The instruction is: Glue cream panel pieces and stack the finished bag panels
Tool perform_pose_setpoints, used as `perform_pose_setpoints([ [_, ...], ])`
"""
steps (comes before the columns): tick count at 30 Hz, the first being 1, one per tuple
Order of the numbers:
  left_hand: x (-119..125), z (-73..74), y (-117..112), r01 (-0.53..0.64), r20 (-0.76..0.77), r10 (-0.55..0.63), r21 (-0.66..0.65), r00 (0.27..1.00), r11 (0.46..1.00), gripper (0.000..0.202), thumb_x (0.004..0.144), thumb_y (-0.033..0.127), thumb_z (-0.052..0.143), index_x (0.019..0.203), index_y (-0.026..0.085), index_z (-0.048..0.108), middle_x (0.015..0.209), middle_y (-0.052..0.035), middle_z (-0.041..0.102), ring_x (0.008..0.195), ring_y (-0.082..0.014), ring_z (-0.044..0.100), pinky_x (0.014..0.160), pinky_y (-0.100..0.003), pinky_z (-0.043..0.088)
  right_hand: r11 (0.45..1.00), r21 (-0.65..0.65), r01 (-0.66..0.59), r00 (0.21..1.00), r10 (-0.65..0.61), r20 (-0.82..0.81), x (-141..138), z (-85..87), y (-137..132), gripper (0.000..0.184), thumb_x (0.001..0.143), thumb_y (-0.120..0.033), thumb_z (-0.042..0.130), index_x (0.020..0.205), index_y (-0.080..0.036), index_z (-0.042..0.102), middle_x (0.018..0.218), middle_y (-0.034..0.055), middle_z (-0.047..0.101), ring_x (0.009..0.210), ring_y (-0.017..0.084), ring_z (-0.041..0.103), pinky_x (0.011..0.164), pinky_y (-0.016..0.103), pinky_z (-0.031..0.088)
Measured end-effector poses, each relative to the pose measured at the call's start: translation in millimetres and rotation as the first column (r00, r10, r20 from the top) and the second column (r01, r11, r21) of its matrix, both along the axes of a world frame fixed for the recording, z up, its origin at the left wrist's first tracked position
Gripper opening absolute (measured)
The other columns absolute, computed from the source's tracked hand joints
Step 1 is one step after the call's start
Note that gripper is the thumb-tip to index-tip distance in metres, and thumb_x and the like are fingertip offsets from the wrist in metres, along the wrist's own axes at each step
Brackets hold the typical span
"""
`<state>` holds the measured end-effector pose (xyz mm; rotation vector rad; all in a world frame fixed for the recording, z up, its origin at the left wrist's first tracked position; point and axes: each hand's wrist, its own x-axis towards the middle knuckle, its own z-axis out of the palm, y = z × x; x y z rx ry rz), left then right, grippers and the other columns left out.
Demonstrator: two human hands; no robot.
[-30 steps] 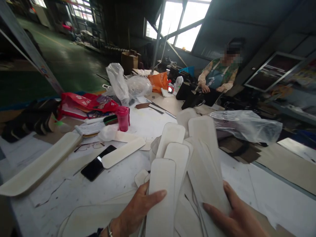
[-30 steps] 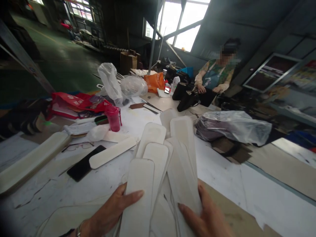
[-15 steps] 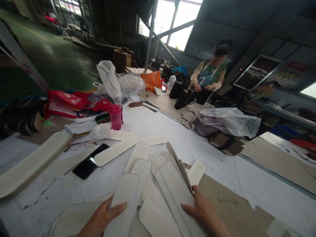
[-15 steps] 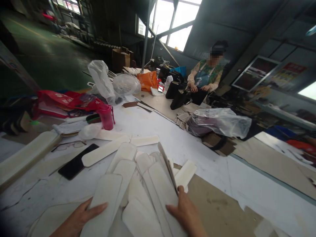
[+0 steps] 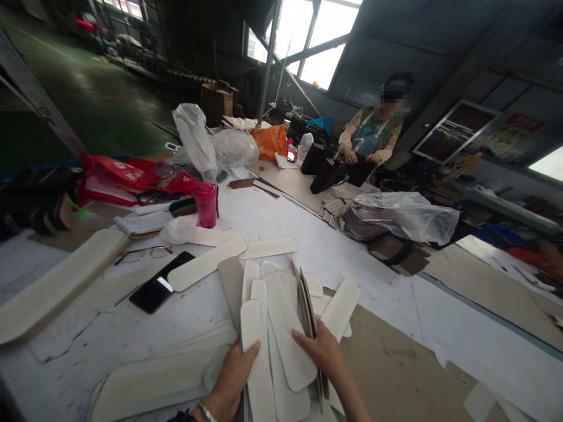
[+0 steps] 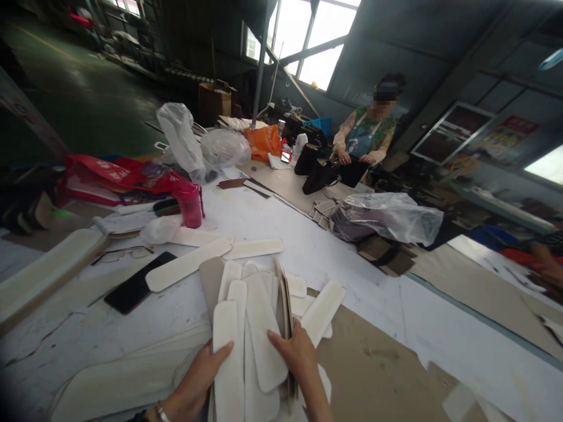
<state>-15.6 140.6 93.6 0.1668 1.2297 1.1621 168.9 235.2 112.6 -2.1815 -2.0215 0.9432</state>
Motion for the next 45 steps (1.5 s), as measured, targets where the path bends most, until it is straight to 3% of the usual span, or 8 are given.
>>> perform_pose_setpoints([
  [3,12.0,8.5,17.7,0.039,0.068,-0.042,0.055,0.997,0.998,0.030,0.086,0.015,0.049,0.115,0.005,0.050,0.102,-0.0163,0.066,0.088,-0.0223,0.065,0.082,-0.032,0.052,0.999,-0.047,0.009,0.959,-0.022,-0.283,2.4,-0.6,-9.6,0.068,0.067,-0.057,0.060,0.114,-0.009,0.054,0.106,0.0168,0.064,0.101,0.032,0.059,0.089,0.043,0.044],
  [8,21.0,23.7,30.5,0.096,0.094,-0.112,0.154,0.989,0.983,0.034,0.081,0.016,0.052,0.113,0.006,0.053,0.095,-0.0159,0.068,0.081,-0.0261,0.066,0.071,-0.036,0.054,0.973,-0.218,0.071,0.644,-0.211,-0.735,12.4,4.0,-37.1,0.068,0.069,-0.060,0.060,0.110,-0.007,0.056,0.107,0.0162,0.065,0.102,0.031,0.060,0.086,0.040,0.049],
  [13,23.8,34.6,22.7,0.185,0.090,-0.218,0.280,0.972,0.942,0.048,0.076,0.033,0.060,0.119,0.013,0.050,0.108,-0.0129,0.065,0.096,-0.0265,0.063,0.085,-0.038,0.051,0.998,-0.046,0.042,0.811,-0.061,-0.582,7.7,42.4,-52.5,0.059,0.072,-0.056,0.057,0.110,-0.012,0.058,0.106,0.0139,0.066,0.101,0.030,0.060,0.086,0.039,0.049],
  [17,21.0,18.9,21.7,0.121,-0.099,-0.102,0.204,0.990,0.972,0.051,0.068,0.037,0.060,0.113,0.014,0.052,0.111,-0.0126,0.063,0.104,-0.0278,0.059,0.094,-0.038,0.045,1.000,-0.014,0.007,0.931,-0.011,-0.365,-11.7,54.8,-47.0,0.047,0.073,-0.043,0.055,0.109,-0.013,0.058,0.102,0.0128,0.067,0.099,0.028,0.061,0.087,0.037,0.046],
  [24,5.9,0.2,27.4,0.150,-0.299,-0.091,0.182,0.950,0.972,0.068,0.066,0.053,0.055,0.116,0.008,0.046,0.125,-0.0184,0.053,0.121,-0.0306,0.045,0.107,-0.039,0.031,0.999,-0.046,-0.009,0.958,-0.005,-0.288,-49.5,41.6,-45.6,0.040,0.071,-0.037,0.055,0.105,-0.015,0.058,0.100,0.0111,0.066,0.096,0.027,0.061,0.082,0.034,0.045],
  [33,13.6,21.8,30.6,0.115,-0.238,-0.060,0.223,0.969,0.968,0.068,0.076,0.062,0.053,0.121,0.011,0.046,0.132,-0.0142,0.048,0.128,-0.0260,0.038,0.110,-0.035,0.025,0.994,0.042,-0.100,0.896,0.109,-0.431,-40.3,34.0,-43.5,0.047,0.081,-0.047,0.045,0.109,-0.011,0.056,0.107,0.0148,0.064,0.104,0.026,0.058,0.092,0.036,0.042],
  [38,5.2,42.3,36.7,0.102,-0.037,-0.097,0.190,0.995,0.977,0.059,0.080,0.056,0.056,0.122,0.016,0.045,0.127,-0.0113,0.054,0.120,-0.0255,0.047,0.101,-0.035,0.039,0.998,0.012,-0.058,0.873,0.056,-0.485,-28.7,15.0,-45.1,0.061,0.084,-0.053,0.033,0.115,-0.004,0.050,0.119,0.0220,0.057,0.116,0.027,0.050,0.102,0.039,0.035],
  [45,14.5,5.6,40.2,0.127,-0.268,-0.064,0.228,0.961,0.965,0.062,0.064,0.029,0.072,0.115,0.010,0.042,0.113,-0.0154,0.061,0.107,-0.0273,0.056,0.097,-0.037,0.041,0.994,0.087,0.063,0.851,-0.007,-0.526,-34.1,12.8,-43.8,0.062,0.085,-0.055,0.028,0.112,-0.006,0.053,0.118,0.0225,0.057,0.115,0.029,0.051,0.102,0.040,0.034],
])
